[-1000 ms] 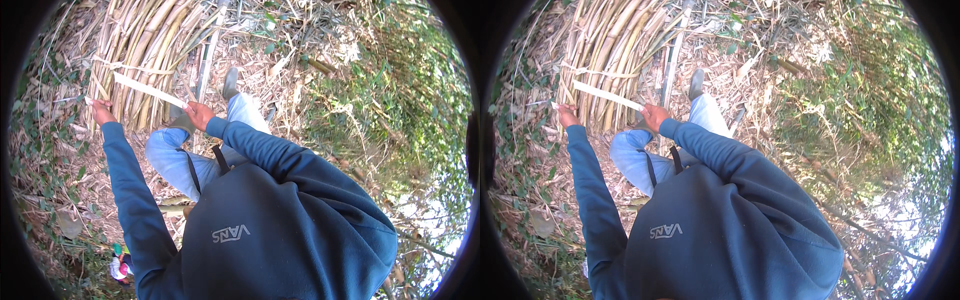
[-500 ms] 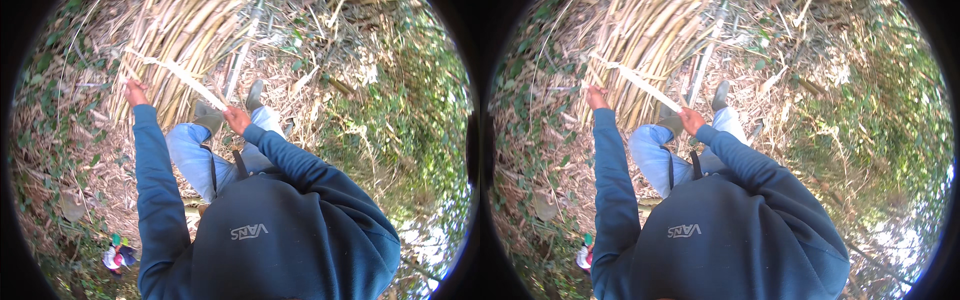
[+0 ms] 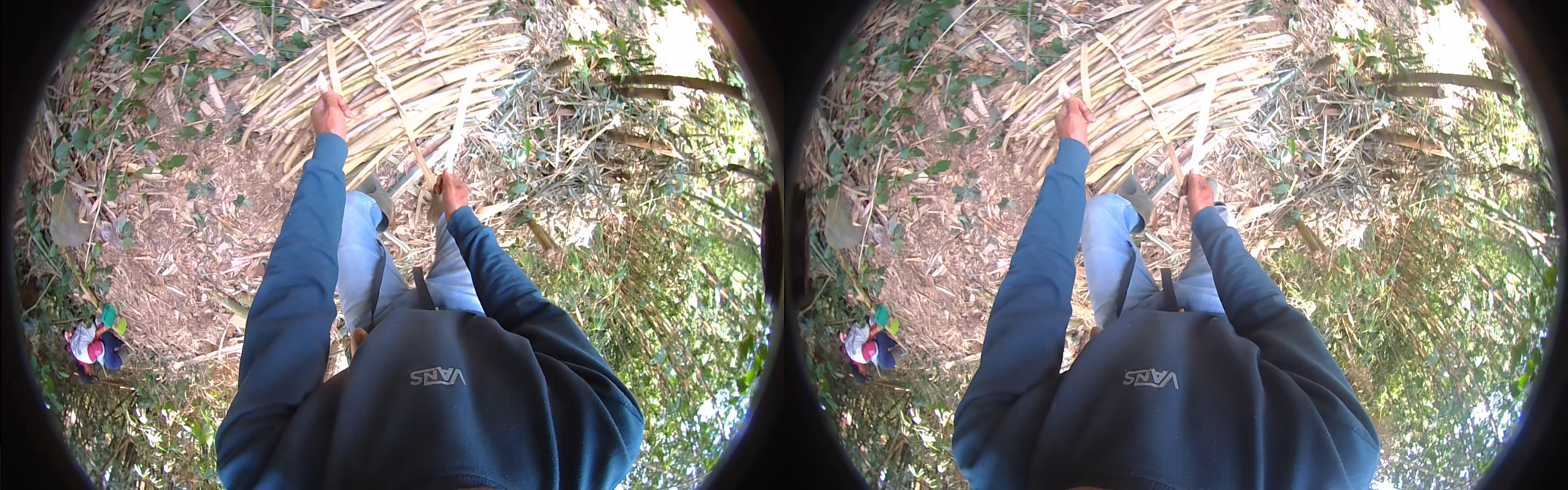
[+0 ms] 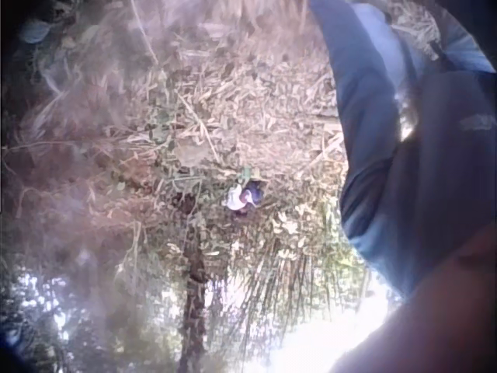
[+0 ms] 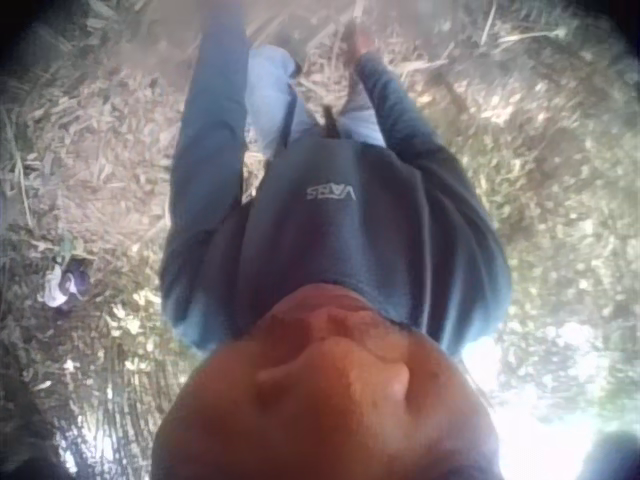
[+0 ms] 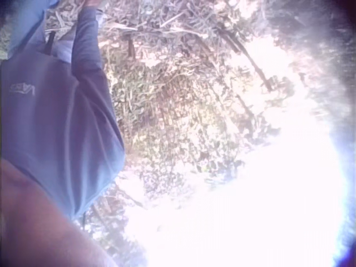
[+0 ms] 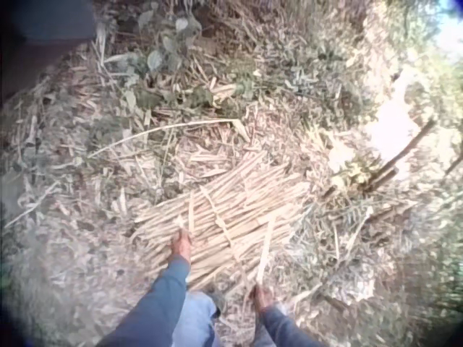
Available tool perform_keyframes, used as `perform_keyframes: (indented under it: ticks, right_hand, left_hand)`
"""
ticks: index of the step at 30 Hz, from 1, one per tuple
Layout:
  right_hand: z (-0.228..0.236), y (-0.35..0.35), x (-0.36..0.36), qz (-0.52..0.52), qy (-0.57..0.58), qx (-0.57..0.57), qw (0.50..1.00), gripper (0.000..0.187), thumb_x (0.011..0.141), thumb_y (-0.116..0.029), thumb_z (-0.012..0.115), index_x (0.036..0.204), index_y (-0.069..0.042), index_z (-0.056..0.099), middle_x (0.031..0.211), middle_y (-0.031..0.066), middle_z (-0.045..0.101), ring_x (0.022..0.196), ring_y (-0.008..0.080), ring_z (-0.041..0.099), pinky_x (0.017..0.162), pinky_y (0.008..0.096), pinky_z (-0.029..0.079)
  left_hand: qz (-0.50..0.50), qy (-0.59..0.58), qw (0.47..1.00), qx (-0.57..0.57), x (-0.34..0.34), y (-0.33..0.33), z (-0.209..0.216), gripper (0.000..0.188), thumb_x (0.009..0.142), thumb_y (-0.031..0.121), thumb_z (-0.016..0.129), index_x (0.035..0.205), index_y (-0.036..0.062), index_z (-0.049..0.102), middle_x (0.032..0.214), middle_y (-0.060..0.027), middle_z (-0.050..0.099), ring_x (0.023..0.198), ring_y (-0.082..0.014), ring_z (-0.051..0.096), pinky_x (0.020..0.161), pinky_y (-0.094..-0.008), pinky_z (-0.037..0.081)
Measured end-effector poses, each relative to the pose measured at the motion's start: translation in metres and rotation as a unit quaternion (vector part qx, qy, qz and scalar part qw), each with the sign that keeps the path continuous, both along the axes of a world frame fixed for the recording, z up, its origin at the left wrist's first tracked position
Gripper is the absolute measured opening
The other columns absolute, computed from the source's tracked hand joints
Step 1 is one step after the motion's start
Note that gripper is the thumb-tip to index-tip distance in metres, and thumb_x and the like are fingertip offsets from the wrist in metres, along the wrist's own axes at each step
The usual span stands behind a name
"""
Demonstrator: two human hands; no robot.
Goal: The person gathers a bundle of bamboo poles and secures them with a long strip of bamboo bark. They wrap the strip around the bundle multiple times, tighten it, and tie a knot to hold the bundle together.
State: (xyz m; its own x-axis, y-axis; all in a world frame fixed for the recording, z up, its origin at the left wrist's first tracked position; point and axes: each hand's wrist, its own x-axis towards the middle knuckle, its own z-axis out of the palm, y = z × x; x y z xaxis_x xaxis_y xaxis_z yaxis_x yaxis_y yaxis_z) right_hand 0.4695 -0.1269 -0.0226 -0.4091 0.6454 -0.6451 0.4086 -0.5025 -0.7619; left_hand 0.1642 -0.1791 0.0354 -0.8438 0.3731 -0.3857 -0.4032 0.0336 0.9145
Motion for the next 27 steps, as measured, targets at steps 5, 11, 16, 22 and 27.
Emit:
perform_keyframes:
  ticks: [5,11,16,22,27]
  right_hand:
    - [-0.001,0.02,-0.02,-0.096,0.024,-0.024,0.995,0.044,0.091,-0.039,0.038,0.066,-0.005,0.049,0.058,0.0047,0.048,0.056,0.0149,0.044,0.056,0.0275,0.038]
    - [0.008,0.063,-0.039,0.076,-0.068,0.014,0.995,0.052,0.089,-0.047,0.041,0.076,0.0,0.058,0.065,0.0081,0.057,0.06,0.0168,0.053,0.059,0.0298,0.043]
    - [0.038,0.08,-0.066,0.292,-0.101,0.032,0.95,0.049,0.083,-0.05,0.048,0.082,-0.005,0.065,0.066,0.0102,0.061,0.065,0.0177,0.057,0.065,0.0323,0.045]
    - [0.057,0.118,-0.103,0.222,0.055,-0.002,0.974,0.044,0.087,-0.037,0.05,0.079,0.004,0.06,0.072,0.0126,0.064,0.071,0.0176,0.06,0.068,0.0301,0.046]
    - [0.05,0.154,-0.104,0.131,0.065,-0.076,0.986,0.046,0.091,-0.034,0.045,0.059,-0.002,0.052,0.057,0.0103,0.057,0.051,0.0156,0.051,0.053,0.0282,0.042]
  left_hand:
    - [0.01,-0.029,0.999,-0.022,-0.02,-0.004,0.018,0.042,0.094,0.038,0.038,0.066,0.0066,0.042,0.054,-0.0036,0.039,0.047,-0.0131,0.041,0.048,-0.0279,0.039]
    - [-0.012,0.0,0.999,-0.05,-0.03,0.009,0.025,0.043,0.094,0.036,0.039,0.064,0.0053,0.045,0.052,-0.0041,0.041,0.047,-0.0143,0.043,0.049,-0.0279,0.038]
    - [0.012,0.011,0.997,-0.074,-0.037,0.051,0.064,0.045,0.094,0.035,0.038,0.062,0.0056,0.046,0.052,-0.0046,0.043,0.049,-0.0152,0.045,0.057,-0.0274,0.041]
    - [0.023,0.006,0.995,-0.099,-0.044,0.049,0.052,0.051,0.093,0.04,0.036,0.061,0.0027,0.05,0.051,-0.0054,0.047,0.048,-0.0153,0.049,0.05,-0.0288,0.041]
    - [-0.01,0.023,0.986,-0.164,-0.056,0.084,0.074,0.053,0.094,0.04,0.033,0.06,0.003,0.049,0.052,-0.0058,0.048,0.05,-0.0162,0.05,0.055,-0.0293,0.043]
